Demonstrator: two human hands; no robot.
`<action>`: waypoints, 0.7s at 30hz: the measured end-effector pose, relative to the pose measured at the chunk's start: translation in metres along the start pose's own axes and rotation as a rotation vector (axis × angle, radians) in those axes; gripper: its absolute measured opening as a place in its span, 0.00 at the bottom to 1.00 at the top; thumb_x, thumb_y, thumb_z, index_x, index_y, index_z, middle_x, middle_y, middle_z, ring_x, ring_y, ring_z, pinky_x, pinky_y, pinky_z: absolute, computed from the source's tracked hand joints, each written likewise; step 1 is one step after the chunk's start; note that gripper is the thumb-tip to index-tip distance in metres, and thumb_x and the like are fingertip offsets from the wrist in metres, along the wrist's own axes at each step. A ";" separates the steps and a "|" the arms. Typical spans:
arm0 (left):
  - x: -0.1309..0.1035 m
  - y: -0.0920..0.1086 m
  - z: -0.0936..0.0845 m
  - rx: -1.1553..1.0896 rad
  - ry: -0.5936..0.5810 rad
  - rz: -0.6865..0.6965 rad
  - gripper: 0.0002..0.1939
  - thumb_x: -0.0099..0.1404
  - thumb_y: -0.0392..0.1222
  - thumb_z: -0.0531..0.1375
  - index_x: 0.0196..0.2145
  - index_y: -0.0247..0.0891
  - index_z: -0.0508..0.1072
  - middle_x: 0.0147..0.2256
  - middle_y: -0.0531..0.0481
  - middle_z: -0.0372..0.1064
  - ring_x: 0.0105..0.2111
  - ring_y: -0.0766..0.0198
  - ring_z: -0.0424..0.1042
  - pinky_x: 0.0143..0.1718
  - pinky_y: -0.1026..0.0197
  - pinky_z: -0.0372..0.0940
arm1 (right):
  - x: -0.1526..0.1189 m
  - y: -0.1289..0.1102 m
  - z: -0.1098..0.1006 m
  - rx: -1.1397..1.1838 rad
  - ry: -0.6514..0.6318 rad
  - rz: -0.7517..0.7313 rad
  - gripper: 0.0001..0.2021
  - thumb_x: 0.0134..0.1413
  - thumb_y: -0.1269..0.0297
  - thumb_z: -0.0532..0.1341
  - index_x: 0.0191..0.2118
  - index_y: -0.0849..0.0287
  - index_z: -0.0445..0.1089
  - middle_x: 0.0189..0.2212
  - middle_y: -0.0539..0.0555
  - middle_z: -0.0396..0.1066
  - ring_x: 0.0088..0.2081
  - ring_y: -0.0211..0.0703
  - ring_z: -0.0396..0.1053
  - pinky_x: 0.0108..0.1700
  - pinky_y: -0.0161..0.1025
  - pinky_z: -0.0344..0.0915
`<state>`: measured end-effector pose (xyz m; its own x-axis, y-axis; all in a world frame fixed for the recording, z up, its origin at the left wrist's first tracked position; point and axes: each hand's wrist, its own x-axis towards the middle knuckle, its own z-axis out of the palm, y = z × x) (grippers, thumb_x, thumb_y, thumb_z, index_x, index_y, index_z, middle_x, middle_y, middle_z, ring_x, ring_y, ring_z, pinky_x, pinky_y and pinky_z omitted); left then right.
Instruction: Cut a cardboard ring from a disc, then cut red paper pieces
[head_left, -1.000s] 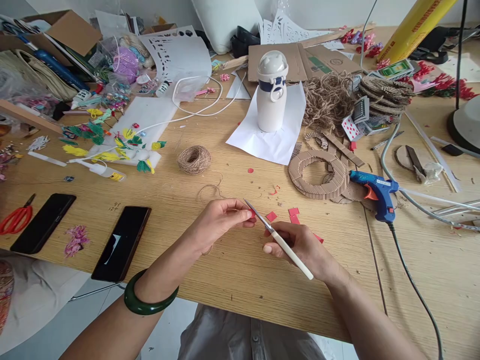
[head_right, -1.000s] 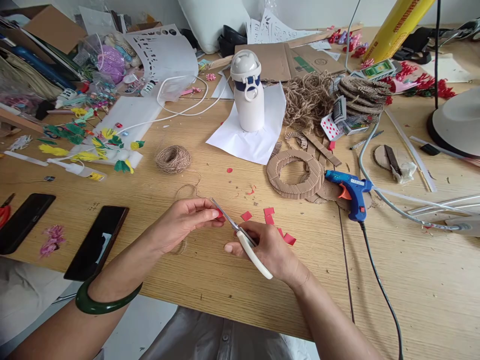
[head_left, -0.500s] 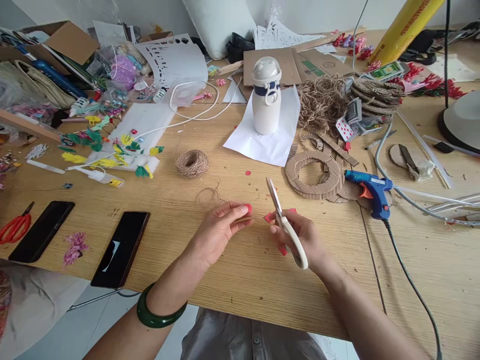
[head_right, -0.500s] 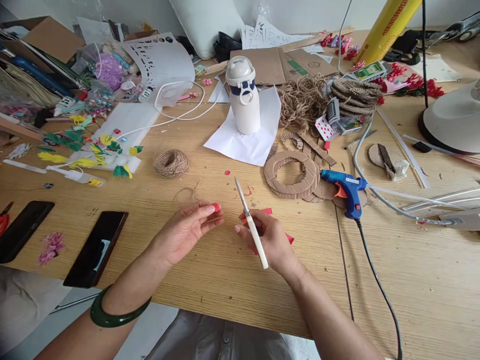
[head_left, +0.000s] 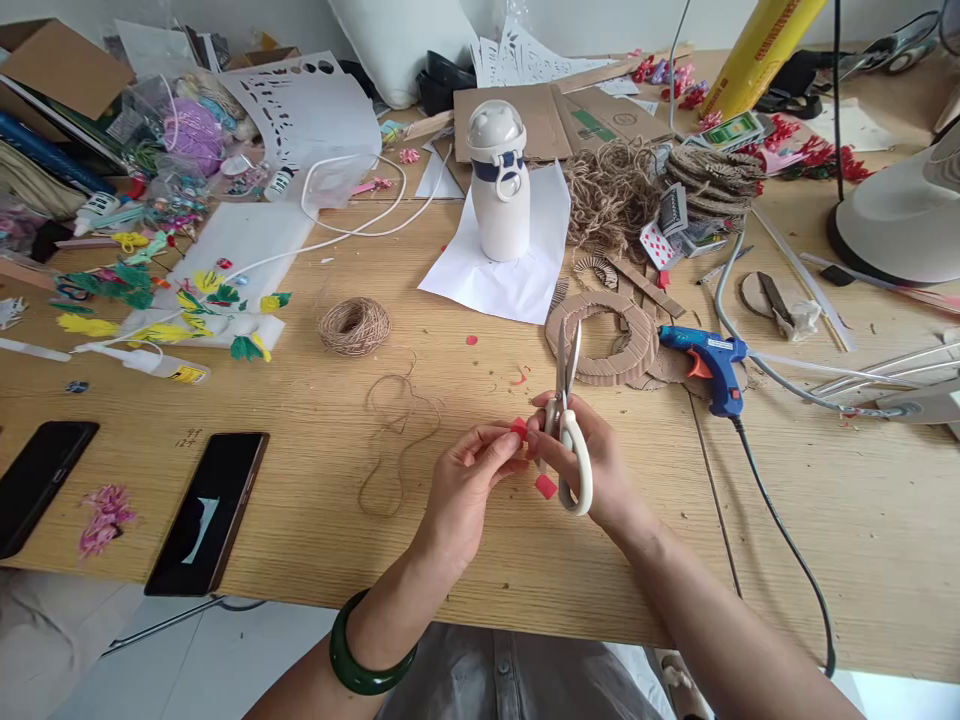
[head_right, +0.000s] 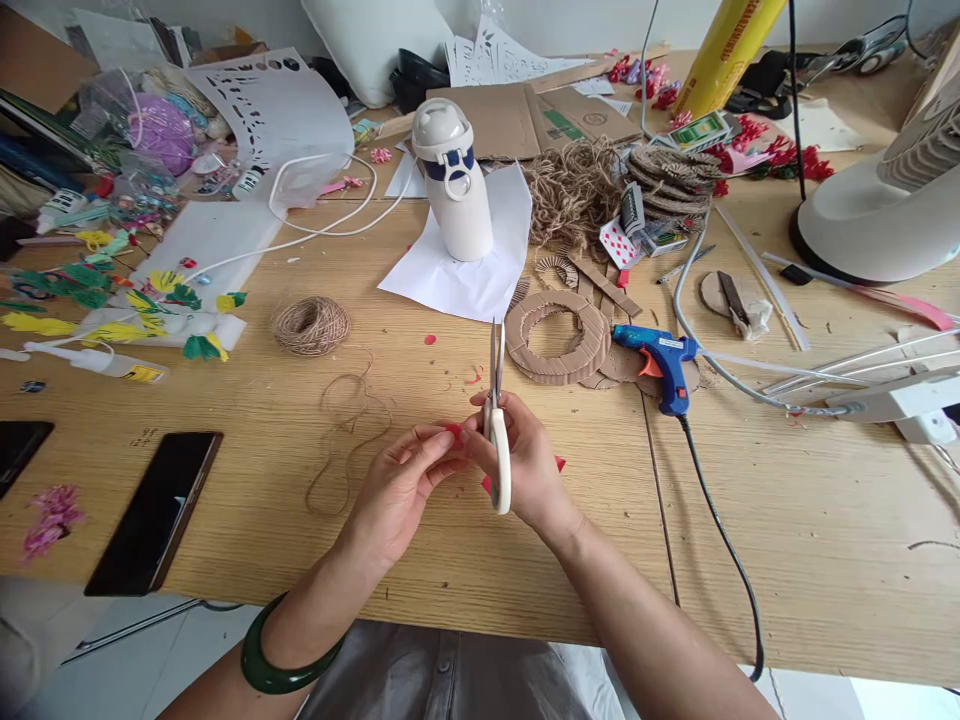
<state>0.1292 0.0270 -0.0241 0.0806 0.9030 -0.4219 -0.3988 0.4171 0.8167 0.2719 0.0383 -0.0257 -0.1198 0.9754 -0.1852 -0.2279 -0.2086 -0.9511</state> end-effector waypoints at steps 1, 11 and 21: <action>-0.001 -0.001 0.000 0.019 0.005 0.000 0.06 0.58 0.43 0.69 0.30 0.38 0.79 0.36 0.50 0.78 0.38 0.64 0.74 0.43 0.62 0.70 | 0.000 0.000 0.000 0.003 -0.002 0.005 0.21 0.49 0.56 0.69 0.45 0.57 0.64 0.31 0.48 0.68 0.29 0.34 0.63 0.31 0.35 0.64; 0.001 0.015 -0.011 0.355 -0.070 0.082 0.10 0.62 0.48 0.65 0.34 0.39 0.81 0.33 0.49 0.78 0.32 0.62 0.74 0.37 0.62 0.69 | 0.000 -0.005 -0.002 -0.048 -0.036 0.080 0.23 0.47 0.53 0.69 0.44 0.57 0.62 0.29 0.47 0.67 0.27 0.35 0.63 0.27 0.34 0.62; 0.013 0.025 -0.010 0.057 0.033 0.013 0.09 0.53 0.44 0.71 0.29 0.37 0.80 0.31 0.51 0.77 0.35 0.64 0.74 0.41 0.61 0.70 | -0.001 -0.009 -0.001 -0.144 -0.118 0.113 0.21 0.49 0.48 0.68 0.40 0.57 0.64 0.24 0.44 0.61 0.23 0.34 0.60 0.25 0.34 0.59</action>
<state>0.1114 0.0482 -0.0131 0.0449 0.9050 -0.4230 -0.3468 0.4112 0.8430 0.2754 0.0396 -0.0173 -0.2507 0.9296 -0.2704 -0.0677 -0.2954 -0.9530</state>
